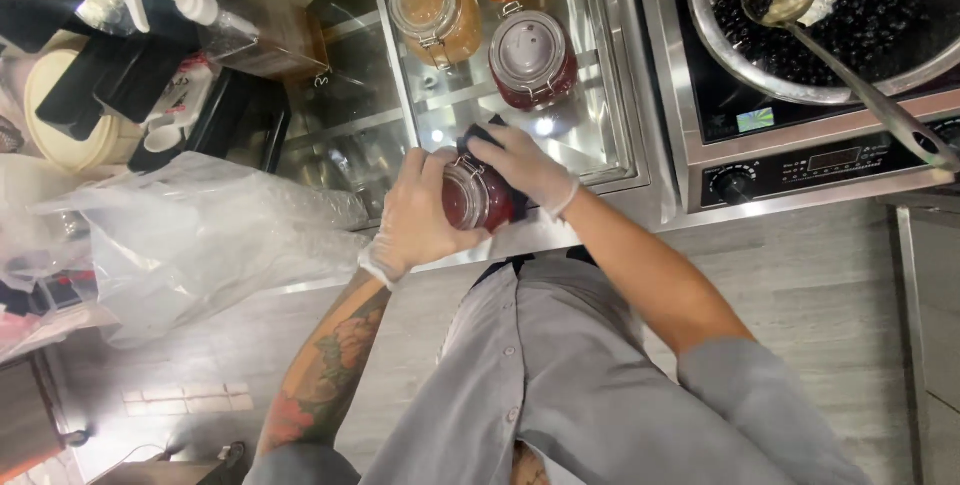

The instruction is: Wiping down ingredient jars with a cloth while wearing gloves.

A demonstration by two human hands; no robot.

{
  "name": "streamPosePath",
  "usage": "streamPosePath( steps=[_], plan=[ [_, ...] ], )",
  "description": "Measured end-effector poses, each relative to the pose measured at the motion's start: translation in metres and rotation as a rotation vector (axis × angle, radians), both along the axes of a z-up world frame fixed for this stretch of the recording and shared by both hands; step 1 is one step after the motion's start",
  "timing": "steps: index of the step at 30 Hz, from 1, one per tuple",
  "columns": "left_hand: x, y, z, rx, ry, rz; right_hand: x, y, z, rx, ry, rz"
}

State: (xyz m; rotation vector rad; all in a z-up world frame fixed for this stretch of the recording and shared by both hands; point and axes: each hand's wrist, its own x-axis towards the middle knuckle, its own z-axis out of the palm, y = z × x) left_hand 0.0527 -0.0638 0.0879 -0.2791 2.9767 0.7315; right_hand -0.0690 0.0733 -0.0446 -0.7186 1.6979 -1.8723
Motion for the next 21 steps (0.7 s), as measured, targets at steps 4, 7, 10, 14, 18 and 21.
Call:
streamPosePath(
  steps=[4,7,10,14,18,21],
  plan=[
    [0.02,-0.002,0.04,0.19,0.076,-0.088,-0.033,-0.016,0.045,0.191,-0.465,0.631],
    [0.03,-0.015,0.046,0.341,0.151,-0.094,-0.025,-0.015,0.071,0.138,-0.895,0.622],
    [0.037,-0.027,0.034,0.583,0.177,0.005,0.006,-0.024,0.009,-0.207,-1.243,0.44],
    [0.037,-0.029,-0.001,0.856,0.211,0.307,0.068,-0.038,-0.076,-0.61,-1.194,-0.038],
    [0.035,-0.02,-0.032,0.431,0.35,0.373,0.063,-0.018,0.001,-0.485,-1.444,-0.166],
    [0.033,-0.013,-0.04,0.329,0.348,0.397,0.055,-0.004,0.013,-0.398,-1.328,-0.211]
  ],
)
